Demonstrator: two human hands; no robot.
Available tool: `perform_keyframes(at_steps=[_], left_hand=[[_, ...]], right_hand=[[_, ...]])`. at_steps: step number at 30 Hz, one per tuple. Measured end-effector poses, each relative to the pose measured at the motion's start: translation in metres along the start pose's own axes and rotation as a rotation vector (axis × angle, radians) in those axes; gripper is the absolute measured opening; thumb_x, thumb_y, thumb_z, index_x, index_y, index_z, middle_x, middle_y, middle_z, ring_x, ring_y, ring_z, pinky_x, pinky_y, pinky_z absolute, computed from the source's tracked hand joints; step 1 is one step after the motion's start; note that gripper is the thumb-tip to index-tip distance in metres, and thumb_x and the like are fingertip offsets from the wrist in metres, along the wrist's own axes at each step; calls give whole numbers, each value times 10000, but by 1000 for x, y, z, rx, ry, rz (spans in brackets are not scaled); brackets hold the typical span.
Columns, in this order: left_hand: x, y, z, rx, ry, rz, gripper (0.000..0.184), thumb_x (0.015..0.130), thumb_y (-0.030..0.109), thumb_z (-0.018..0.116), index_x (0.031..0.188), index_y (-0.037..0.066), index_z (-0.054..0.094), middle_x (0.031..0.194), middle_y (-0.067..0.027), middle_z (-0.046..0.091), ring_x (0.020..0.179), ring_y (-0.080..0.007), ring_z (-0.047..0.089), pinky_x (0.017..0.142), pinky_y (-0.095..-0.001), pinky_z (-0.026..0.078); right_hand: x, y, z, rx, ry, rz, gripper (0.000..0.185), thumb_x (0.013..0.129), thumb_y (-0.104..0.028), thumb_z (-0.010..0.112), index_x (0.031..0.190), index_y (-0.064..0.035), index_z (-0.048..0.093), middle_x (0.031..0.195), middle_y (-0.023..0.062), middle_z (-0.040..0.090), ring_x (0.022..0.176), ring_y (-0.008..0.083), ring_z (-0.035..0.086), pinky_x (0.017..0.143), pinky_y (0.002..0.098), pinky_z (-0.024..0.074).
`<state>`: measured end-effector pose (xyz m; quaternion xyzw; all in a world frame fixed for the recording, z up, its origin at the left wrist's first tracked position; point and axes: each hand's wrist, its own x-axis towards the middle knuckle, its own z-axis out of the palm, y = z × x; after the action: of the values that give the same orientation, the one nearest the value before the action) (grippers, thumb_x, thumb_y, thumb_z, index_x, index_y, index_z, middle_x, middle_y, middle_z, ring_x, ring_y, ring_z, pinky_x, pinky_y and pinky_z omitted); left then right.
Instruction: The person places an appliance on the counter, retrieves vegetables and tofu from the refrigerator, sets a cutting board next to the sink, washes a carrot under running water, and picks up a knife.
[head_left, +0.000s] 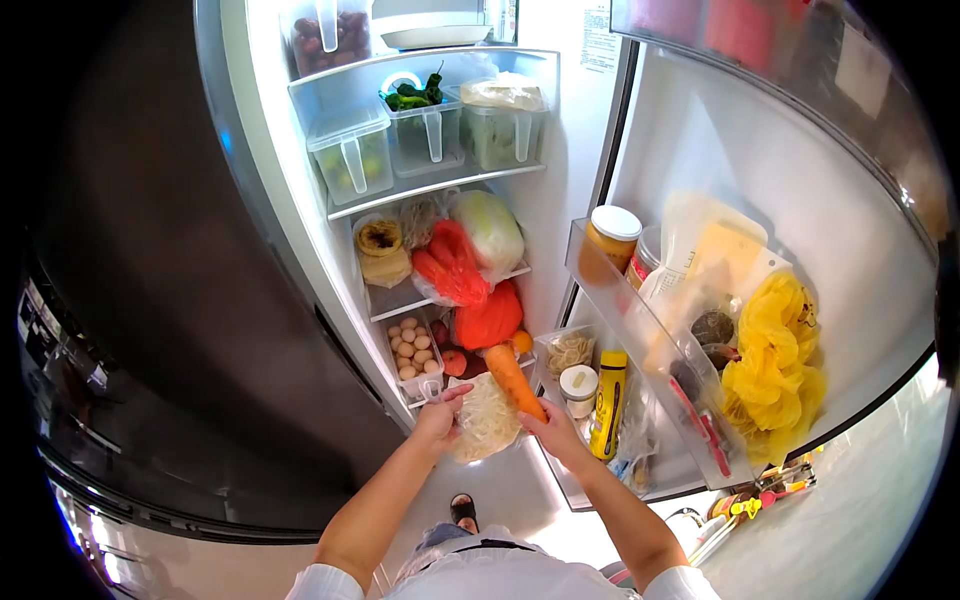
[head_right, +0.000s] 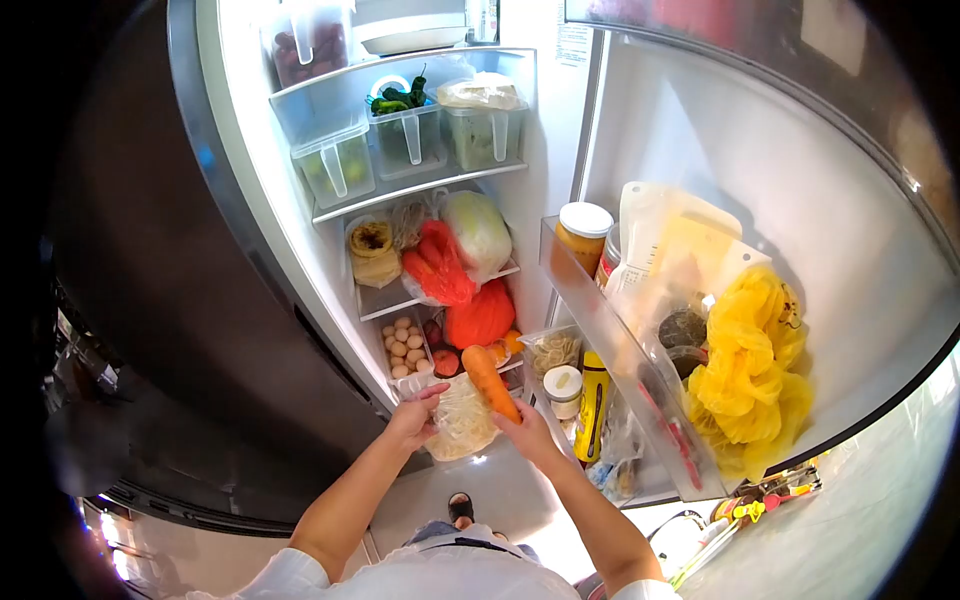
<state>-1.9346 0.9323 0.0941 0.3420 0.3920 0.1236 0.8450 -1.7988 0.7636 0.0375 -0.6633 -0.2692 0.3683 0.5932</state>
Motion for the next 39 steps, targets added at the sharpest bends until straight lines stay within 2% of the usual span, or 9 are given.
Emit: perform_keyframes(at_steps=[3, 10, 16, 19, 24, 29, 30, 34, 39], left_hand=[[7, 2, -5, 31, -66, 25, 257, 950, 168, 554, 1196, 115, 604, 829, 9, 610, 675, -80, 546, 564, -213, 430], [23, 13, 22, -20, -222, 153, 381, 772, 388, 781, 985, 122, 610, 881, 20, 595, 739, -79, 539, 598, -231, 407], [12, 65, 50, -96, -124, 109, 422, 754, 407, 791, 1005, 131, 592, 933, -3, 598, 835, -131, 560, 742, -302, 461], [15, 102, 57, -134, -145, 134, 424, 755, 411, 789, 1003, 131, 590, 935, 4, 592, 863, -139, 556, 799, -300, 459], [48, 154, 67, -167, -165, 250, 397, 765, 412, 782, 976, 127, 605, 939, 21, 588, 909, -113, 524, 818, -255, 416], [78, 199, 84, -214, -255, 399, 415, 784, 351, 780, 1040, 95, 577, 947, 16, 587, 917, -101, 537, 851, -238, 408], [73, 209, 89, -228, -257, 384, 380, 796, 316, 775, 1033, 94, 578, 944, 14, 587, 926, -95, 543, 858, -233, 412], [73, 239, 97, -228, -254, 419, 353, 812, 301, 762, 1029, 91, 579, 946, 11, 591, 913, -96, 549, 838, -232, 426], [78, 257, 103, -310, -247, 466, 333, 804, 333, 763, 999, 126, 590, 936, 19, 600, 890, -104, 554, 816, -248, 447]], right_hand=[[2, -11, 10, -4, 36, -73, 357, 862, -197, 682, 1135, 4, 568, 926, 19, 583, 792, 81, 528, 707, 227, 447], [18, -59, 34, -548, 96, -559, 342, 786, -207, 718, 1019, 2, 580, 961, 166, 572, 906, 321, 565, 802, 376, 454], [49, -124, 32, -590, 2, -631, 364, 818, -267, 714, 1042, -23, 562, 969, 132, 583, 862, 246, 591, 740, 345, 471], [88, -153, 27, -113, 67, -559, 351, 858, -250, 689, 1092, -28, 551, 1000, 81, 592, 894, 168, 586, 755, 303, 473], [175, -233, 9, -233, 349, -775, 437, 876, -200, 653, 1258, -44, 512, 1141, 114, 594, 987, 168, 585, 748, 282, 495], [238, -331, -5, -486, 714, -946, 487, 865, -269, 644, 1280, -56, 506, 1270, 209, 519, 1171, 339, 500, 967, 386, 422], [251, -343, -7, -521, 732, -933, 565, 854, -354, 643, 1314, -69, 481, 1361, 218, 443, 1271, 394, 387, 1071, 447, 307], [284, -369, -9, -777, 905, -805, 709, 840, -511, 597, 1388, -99, 415, 1470, 220, 303, 1381, 408, 203, 1094, 559, 203], [309, -403, -13, -999, 778, -602, 708, 858, -581, 525, 1398, -137, 421, 1470, 216, 312, 1390, 403, 197, 1094, 571, 184]])
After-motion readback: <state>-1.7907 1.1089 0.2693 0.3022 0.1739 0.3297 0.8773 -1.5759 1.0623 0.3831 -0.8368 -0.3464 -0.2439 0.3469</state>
